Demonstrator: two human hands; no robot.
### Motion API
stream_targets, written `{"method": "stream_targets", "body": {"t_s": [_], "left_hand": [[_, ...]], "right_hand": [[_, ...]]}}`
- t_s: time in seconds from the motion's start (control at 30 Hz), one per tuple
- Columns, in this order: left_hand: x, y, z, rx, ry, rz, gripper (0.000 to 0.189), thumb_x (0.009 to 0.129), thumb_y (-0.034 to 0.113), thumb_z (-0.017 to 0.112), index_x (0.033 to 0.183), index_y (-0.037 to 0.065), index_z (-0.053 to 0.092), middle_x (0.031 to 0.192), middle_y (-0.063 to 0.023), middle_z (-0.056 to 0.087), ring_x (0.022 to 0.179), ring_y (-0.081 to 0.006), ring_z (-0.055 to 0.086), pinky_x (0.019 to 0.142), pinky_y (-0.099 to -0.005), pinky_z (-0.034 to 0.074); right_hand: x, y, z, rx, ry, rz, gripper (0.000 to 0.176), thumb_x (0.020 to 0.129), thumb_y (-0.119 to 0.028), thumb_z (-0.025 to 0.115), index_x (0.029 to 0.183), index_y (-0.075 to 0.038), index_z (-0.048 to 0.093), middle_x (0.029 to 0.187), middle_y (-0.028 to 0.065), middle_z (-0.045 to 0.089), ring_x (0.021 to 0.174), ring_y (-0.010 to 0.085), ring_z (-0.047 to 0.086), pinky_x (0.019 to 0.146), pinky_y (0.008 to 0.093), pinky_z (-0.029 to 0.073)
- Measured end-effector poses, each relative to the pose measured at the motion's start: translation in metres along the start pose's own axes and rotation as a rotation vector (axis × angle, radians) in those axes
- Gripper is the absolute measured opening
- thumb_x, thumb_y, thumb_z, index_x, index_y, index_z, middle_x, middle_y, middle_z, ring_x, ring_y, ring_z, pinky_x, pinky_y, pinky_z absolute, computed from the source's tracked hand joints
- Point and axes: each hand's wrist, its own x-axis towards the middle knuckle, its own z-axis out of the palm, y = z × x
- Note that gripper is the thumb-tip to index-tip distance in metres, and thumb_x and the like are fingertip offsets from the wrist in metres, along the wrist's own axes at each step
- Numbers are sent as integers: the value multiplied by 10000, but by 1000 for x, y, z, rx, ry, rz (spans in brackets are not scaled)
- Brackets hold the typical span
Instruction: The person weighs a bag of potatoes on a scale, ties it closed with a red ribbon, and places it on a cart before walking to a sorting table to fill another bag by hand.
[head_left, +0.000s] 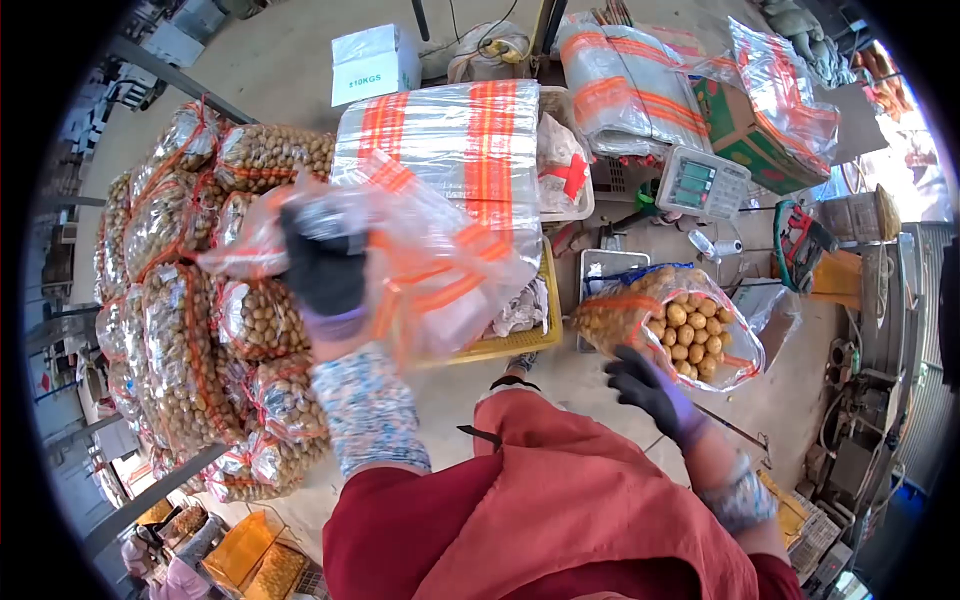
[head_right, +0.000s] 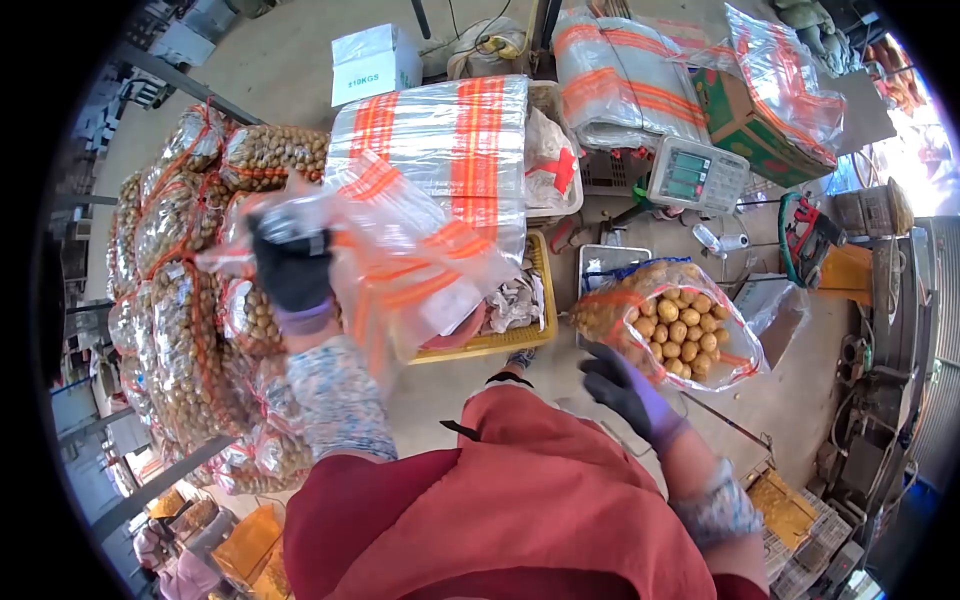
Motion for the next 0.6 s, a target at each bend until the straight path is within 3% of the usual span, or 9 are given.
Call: {"method": "stream_targets", "body": {"t_s": [0.07,0.1,0.2,0.27,0.33,0.4,0.47,0.53,0.6], "left_hand": [[-10,-57,53,247,174,-108,205,1001,265,462,859,142,543,702,32,475,594,-111,411,583,-296,396],[-26,-78,77,474,170,-101,152,991,231,486,967,102,563,804,25,517,680,-94,481,605,-274,425],[-55,-108,139,728,148,-580,306,901,208,634,1119,-7,615,851,-27,625,749,-112,602,706,-268,514],[-89,-131,163,711,41,-717,207,904,165,630,994,-20,655,863,-45,669,786,-125,629,719,-271,516],[-129,-146,181,762,-140,-745,229,896,134,641,1076,-6,623,946,-52,666,826,-127,631,761,-285,520],[-164,-149,190,816,-221,-647,286,873,102,659,1131,0,588,999,-56,648,874,-125,618,796,-282,506],[-210,-142,175,1303,115,-508,429,807,142,727,1170,-10,558,1096,-89,611,1006,-154,574,903,-298,453],[-248,-134,128,1701,234,-55,680,751,286,781,1249,-54,467,1211,-176,541,1053,-224,572,885,-318,469],[-278,-140,97,1527,436,-142,857,757,296,781,1357,-88,306,1264,-203,490,1076,-248,558,857,-321,480]], "right_hand": [[24,-4,26,-34,-9,-55,702,853,-235,676,1419,-37,310,1318,150,476,1132,209,510,926,315,436],[31,-18,44,-111,-1,-90,730,834,-245,696,1415,-29,311,1326,165,470,1167,233,503,950,326,430],[49,-20,66,-718,479,-1005,716,812,-218,703,1395,-25,336,1261,172,509,1092,272,558,883,373,490],[70,-1,63,974,-166,-402,621,870,-191,625,1388,-4,337,1207,161,546,996,249,603,803,354,523],[75,4,44,352,-66,-391,362,927,-113,507,1268,7,485,1109,112,599,849,186,635,726,276,531],[68,41,28,624,-94,-324,300,927,-45,478,1218,1,533,1109,100,603,897,163,620,758,285,524],[37,55,23,-222,75,-854,316,919,-9,474,1232,3,519,1132,101,599,976,170,601,812,296,512],[20,68,21,98,-72,-701,356,921,-29,484,1276,-9,490,1160,111,593,1072,205,578,887,328,493],[20,99,19,348,-195,-533,382,935,-59,491,1315,-28,459,1174,113,583,1083,214,576,910,344,491]]}}
